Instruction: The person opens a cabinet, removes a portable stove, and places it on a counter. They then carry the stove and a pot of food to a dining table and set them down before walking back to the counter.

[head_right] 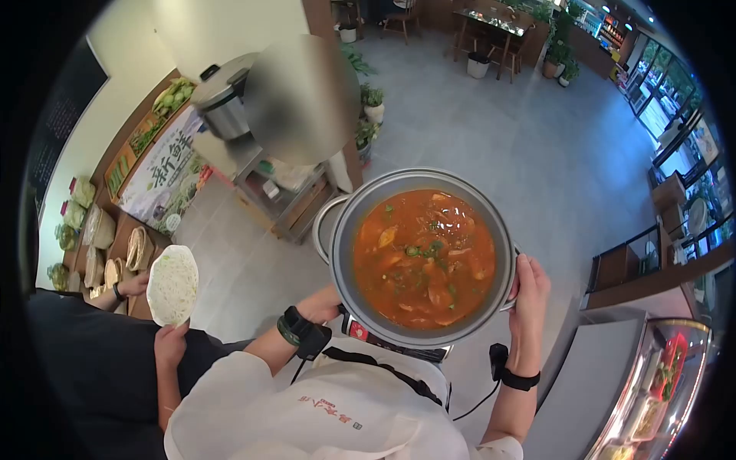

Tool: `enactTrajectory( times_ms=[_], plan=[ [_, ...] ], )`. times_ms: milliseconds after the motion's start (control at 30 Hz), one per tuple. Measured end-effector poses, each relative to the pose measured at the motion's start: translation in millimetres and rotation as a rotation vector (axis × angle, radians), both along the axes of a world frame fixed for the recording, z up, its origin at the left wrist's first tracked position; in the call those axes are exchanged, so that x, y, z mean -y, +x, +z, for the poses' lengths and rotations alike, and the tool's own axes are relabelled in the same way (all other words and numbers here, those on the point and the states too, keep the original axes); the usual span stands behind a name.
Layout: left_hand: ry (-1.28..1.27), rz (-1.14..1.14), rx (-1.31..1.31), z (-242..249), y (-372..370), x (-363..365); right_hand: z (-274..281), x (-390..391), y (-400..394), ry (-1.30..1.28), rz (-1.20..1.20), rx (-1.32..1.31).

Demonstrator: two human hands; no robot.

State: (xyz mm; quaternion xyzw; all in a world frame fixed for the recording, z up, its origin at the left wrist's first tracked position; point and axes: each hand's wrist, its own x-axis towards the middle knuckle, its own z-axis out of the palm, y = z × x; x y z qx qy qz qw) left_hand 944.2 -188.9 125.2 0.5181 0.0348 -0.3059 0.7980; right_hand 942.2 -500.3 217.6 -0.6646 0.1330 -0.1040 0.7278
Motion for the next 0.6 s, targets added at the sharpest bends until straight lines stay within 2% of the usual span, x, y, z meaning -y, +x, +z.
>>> enactTrajectory(
  times_ms=[100, 267, 367, 600],
  plan=[
    [-0.06, 0.054, 0.088, 9, 59, 27, 7, 35, 75, -0.041, -0.001, 0.067],
    [0.027, 0.096, 0.0, 29, 189, 74, 30, 70, 202, -0.008, 0.006, 0.005],
    [0.046, 0.095, -0.047, 43, 265, 96, 24, 90, 284, -0.002, -0.004, 0.035],
    [0.027, 0.125, 0.004, 63, 429, 146, 41, 144, 456, -0.04, 0.043, 0.015]
  ],
)
